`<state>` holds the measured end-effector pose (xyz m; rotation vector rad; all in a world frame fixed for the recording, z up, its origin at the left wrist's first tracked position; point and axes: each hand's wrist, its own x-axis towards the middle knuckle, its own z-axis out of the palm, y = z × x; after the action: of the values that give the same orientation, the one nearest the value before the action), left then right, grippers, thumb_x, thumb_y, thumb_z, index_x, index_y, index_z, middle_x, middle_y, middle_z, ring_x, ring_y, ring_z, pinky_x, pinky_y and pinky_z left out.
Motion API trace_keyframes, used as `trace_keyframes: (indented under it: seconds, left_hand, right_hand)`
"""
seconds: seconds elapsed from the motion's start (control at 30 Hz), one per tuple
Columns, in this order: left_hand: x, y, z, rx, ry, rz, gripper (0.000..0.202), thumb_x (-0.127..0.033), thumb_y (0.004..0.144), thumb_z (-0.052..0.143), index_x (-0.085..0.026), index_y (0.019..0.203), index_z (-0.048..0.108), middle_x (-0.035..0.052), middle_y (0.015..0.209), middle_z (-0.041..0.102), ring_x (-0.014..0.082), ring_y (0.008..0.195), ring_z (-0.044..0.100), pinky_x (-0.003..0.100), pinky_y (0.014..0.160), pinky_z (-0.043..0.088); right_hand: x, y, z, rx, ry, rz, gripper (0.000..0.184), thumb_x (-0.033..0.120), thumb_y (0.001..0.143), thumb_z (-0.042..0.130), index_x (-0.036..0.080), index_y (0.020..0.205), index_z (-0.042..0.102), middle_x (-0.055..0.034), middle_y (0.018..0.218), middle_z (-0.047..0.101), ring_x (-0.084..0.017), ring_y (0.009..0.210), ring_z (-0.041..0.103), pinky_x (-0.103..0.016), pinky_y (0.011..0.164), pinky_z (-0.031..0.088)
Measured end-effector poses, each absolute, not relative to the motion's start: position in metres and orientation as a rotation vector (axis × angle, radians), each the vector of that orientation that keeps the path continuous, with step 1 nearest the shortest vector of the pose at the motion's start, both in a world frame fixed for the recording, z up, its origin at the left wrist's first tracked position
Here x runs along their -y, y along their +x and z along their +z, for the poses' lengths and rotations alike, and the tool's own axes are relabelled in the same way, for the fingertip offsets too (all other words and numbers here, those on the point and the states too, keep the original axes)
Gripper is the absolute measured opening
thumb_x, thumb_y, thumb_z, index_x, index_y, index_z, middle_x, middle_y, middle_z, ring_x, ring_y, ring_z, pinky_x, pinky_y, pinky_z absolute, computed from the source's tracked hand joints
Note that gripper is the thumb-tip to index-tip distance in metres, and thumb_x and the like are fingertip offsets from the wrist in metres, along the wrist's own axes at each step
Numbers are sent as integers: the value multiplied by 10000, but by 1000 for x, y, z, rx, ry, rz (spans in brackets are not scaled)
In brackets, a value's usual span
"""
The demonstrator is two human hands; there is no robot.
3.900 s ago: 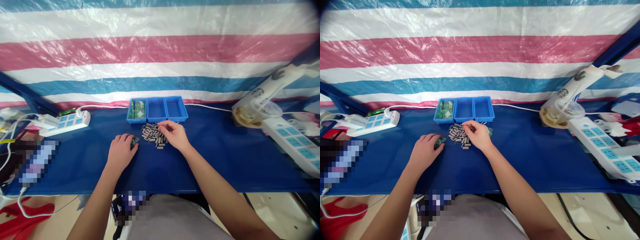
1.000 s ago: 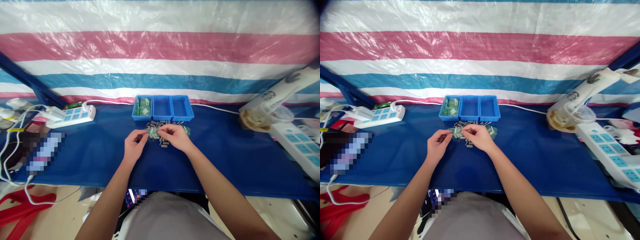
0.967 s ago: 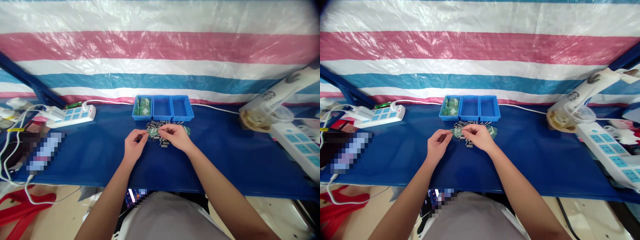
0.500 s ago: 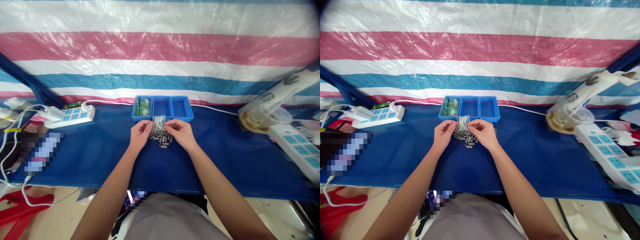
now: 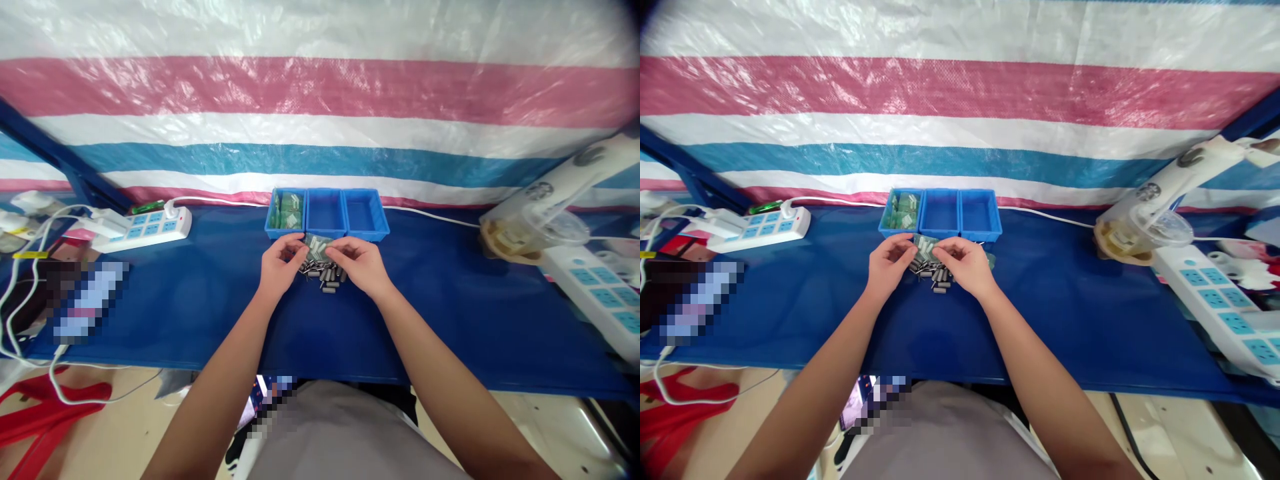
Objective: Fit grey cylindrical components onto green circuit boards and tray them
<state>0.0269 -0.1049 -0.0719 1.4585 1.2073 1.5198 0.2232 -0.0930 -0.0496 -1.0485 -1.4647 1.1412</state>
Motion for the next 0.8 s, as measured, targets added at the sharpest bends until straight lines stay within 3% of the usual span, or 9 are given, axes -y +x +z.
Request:
trace_keyframes:
  seconds: [0.1,0.2,0.33,0.5,0.67,0.8]
  left_hand:
    - [104,26,-73,-1224,1488,1538,220,-364,839,774,-177,954,781,11,762,671,110,657,592,235,634,498]
    - [104,25,-73,-1220,1426,1514,245,-398,842,768,-172,937,774,-6,664,660,115,608,604,245,637,520]
    - [106,23,-68,-1143,1348,1466,309,-452,855,748,-162,963,756,53,785,756,166,720,711,275,699,568]
    - [107,20,-62,-1250,1388,1458,321,-460,866,726,-155,764,738,41,733,724,127,627,638,240,611,513]
    - [106,22,-69,-1230,1399,1478,292,-375,746,852,-172,876,686,30,776,731,131,653,658,246,645,529]
    - [104,21,-67,-1235,1331,1483,363,-380,744,847,-182,988,665,43,799,760,142,646,679,258,643,539]
  right_hand:
    - [94,224,-49,1506,-1074,1109,243,444,804,798,212,872,773,-50,845,777,-192,718,686,-322,643,531]
    - [96,224,-47,1555,-1123,1042,231,436,802,800,215,866,788,-55,884,784,-184,700,669,-318,627,517]
    - [97,224,-46,1504,-1106,1145,235,420,795,794,210,900,803,-50,844,782,-175,668,659,-314,616,513]
    - [94,224,-46,1436,-1114,1193,220,382,820,747,222,952,820,-46,881,799,-180,715,693,-321,675,547]
    - [97,223,-43,1492,-1127,1116,226,397,822,757,214,940,817,-63,935,806,-196,752,708,-328,682,559]
    - [99,222,-43,1496,-1125,1085,239,413,816,768,211,938,808,-64,883,799,-187,680,688,-327,629,546]
